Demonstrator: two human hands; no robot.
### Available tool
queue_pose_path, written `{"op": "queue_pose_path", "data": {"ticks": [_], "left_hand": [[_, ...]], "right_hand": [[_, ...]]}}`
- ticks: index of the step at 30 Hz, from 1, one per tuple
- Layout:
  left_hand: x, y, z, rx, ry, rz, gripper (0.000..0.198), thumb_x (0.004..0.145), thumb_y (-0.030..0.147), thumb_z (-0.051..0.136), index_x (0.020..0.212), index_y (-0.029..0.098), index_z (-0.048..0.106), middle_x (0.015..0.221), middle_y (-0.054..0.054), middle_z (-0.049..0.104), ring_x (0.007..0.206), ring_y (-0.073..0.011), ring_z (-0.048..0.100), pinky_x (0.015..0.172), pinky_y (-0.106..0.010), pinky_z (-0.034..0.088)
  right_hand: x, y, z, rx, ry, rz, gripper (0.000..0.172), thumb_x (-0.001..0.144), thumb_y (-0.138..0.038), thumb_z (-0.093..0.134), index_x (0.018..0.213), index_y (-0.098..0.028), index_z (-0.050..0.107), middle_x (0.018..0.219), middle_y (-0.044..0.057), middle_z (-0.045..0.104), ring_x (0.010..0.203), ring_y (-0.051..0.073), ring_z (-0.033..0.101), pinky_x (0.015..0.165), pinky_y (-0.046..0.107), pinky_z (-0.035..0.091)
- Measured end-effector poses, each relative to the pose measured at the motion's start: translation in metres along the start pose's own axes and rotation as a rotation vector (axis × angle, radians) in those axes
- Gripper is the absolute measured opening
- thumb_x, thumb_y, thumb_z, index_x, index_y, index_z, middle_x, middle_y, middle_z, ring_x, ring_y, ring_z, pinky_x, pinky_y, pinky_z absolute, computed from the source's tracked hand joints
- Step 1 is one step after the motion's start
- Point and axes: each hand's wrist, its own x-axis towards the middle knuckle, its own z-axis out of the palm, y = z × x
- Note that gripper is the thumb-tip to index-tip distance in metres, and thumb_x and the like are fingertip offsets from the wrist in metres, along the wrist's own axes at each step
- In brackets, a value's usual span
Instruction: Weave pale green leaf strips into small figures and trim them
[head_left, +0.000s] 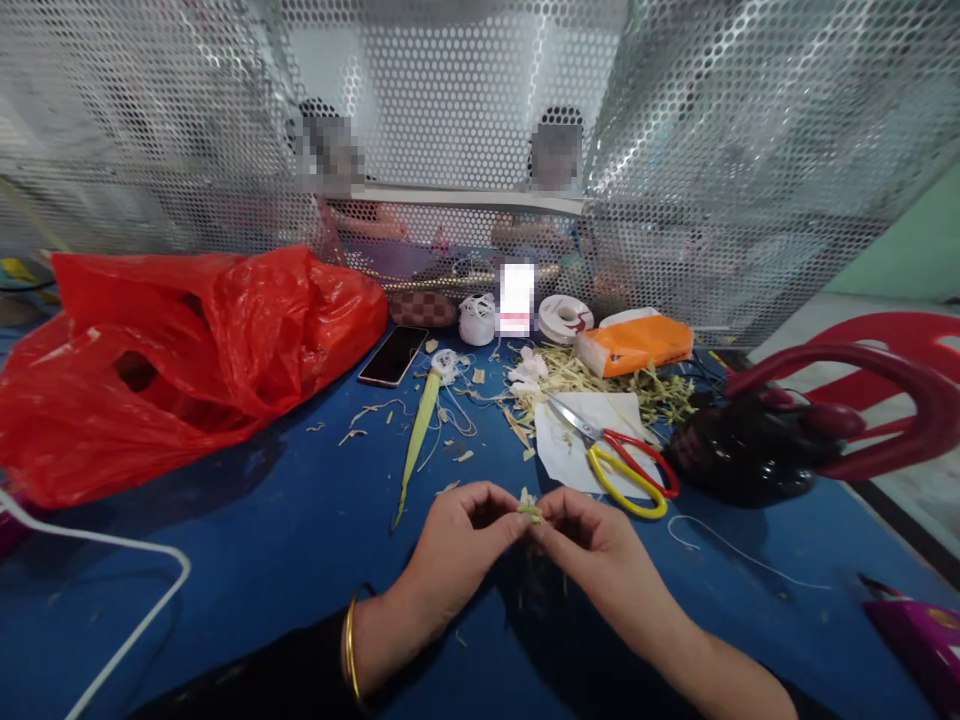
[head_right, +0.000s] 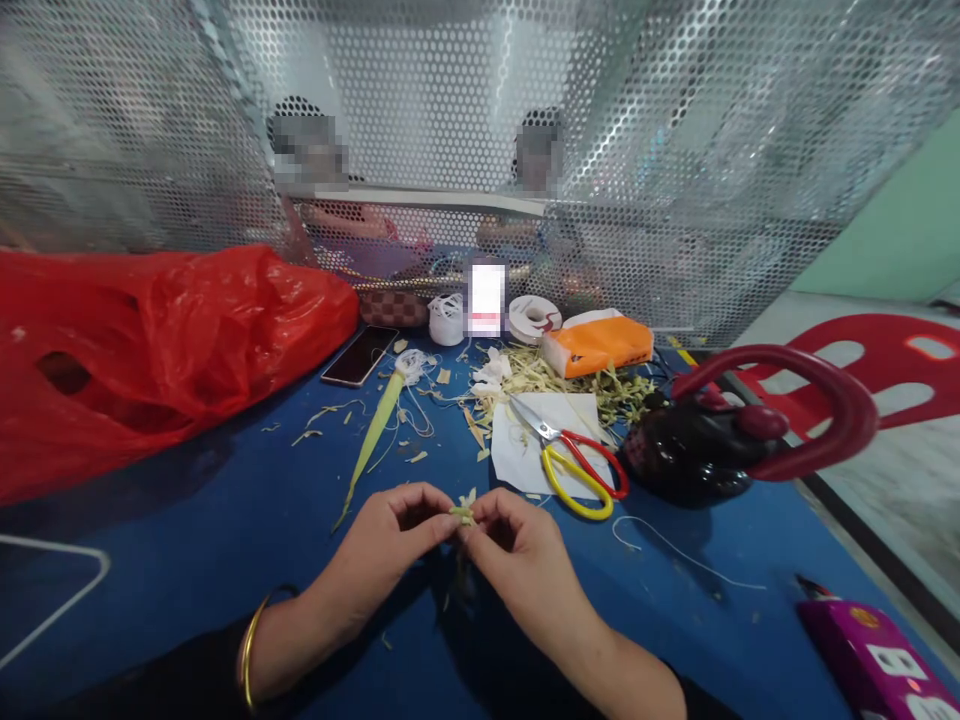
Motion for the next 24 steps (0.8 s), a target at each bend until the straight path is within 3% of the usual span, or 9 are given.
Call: {"op": "queue_pose_path", "data": {"ticks": [8,13,19,24], "left_hand": [[0.0010,-0.0003,-0.0012,0.053,0.057,0.000,0.011,0.069,0.024,0.062,0.068,0.016,0.069,0.063,-0.002,0.067,0.060,-0.0130,0.057,0.061,-0.025,0.043],[0.0006,-0.0007,-0.0033,0.139,0.104,0.091,0.012,0.072,0.028,0.062,0.070,0.017,0.066,0.067,-0.002,0.067,0.062,-0.0141,0.058,0.060,-0.026,0.044],[-0.0038,-0.0036,-0.0021,0.330,0.152,0.331,0.003,0.069,0.021,0.070,0.066,0.020,0.069,0.080,-0.003,0.070,0.080,-0.0183,0.063,0.079,-0.032,0.046],[-0.0062,-0.0078,-0.0007,0.395,0.205,0.374,0.006,0.070,0.024,0.075,0.065,0.023,0.071,0.084,-0.003,0.070,0.084,-0.0206,0.063,0.082,-0.035,0.046]], "right_hand": [[0.0003,0.0027,-0.0011,0.054,-0.020,0.050,0.024,0.071,-0.038,0.069,0.074,-0.017,0.059,0.064,-0.003,0.056,0.057,0.010,0.044,0.054,0.023,0.034],[0.0002,0.0051,-0.0020,0.093,-0.033,0.062,0.024,0.070,-0.038,0.071,0.073,-0.017,0.059,0.064,-0.002,0.058,0.058,0.011,0.048,0.056,0.024,0.037],[-0.0005,0.0054,0.0024,0.117,-0.024,0.039,0.027,0.067,-0.037,0.075,0.068,-0.018,0.056,0.058,-0.005,0.054,0.053,0.008,0.043,0.050,0.021,0.034],[-0.0021,0.0068,0.0057,0.038,0.001,0.032,0.026,0.067,-0.036,0.073,0.065,-0.019,0.053,0.056,-0.005,0.050,0.052,0.008,0.041,0.049,0.021,0.033]]}}
